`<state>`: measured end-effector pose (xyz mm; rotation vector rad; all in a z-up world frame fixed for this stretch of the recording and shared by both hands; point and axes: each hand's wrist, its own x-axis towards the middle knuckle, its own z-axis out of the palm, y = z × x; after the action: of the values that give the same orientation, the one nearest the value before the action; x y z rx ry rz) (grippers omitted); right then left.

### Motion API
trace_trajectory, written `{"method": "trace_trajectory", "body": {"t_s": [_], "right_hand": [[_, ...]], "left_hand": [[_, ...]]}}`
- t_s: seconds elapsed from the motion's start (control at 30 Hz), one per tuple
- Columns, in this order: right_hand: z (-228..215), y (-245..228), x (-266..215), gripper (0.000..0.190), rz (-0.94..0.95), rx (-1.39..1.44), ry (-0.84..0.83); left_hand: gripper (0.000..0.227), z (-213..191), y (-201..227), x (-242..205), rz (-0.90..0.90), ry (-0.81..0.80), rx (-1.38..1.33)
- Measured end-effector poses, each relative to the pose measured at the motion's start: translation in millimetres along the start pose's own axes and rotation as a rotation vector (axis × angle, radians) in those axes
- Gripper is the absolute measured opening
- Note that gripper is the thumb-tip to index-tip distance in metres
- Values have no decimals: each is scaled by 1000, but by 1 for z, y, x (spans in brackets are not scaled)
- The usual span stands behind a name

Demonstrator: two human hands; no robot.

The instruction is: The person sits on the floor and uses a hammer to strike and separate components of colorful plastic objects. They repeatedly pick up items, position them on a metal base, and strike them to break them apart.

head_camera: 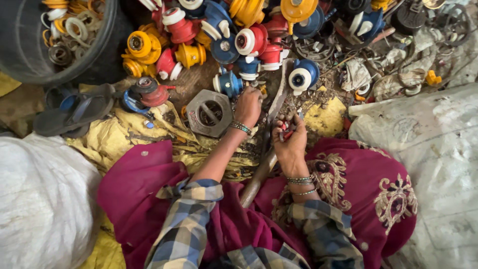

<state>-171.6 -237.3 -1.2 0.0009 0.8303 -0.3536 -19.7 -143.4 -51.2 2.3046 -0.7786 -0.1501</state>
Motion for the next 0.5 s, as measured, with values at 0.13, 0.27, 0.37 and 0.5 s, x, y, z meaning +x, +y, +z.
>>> {"method": "trace_trajectory", "body": {"t_s": [0.13, 0.27, 0.37, 0.5], "right_hand": [[-7, 0, 0, 25, 3, 34, -120], [-10, -2, 7, 25, -3, 12, -62], [-15, -1, 11, 24, 4, -16, -107], [-21, -4, 9, 24, 34, -20, -209]], "left_hand": [[15, -41, 29, -6, -1, -55, -2], [29, -97, 44, -18, 54, -292, 14], [21, -151, 43, -14, 111, -415, 6], [23, -263, 15, 30, -73, -552, 37]]}}
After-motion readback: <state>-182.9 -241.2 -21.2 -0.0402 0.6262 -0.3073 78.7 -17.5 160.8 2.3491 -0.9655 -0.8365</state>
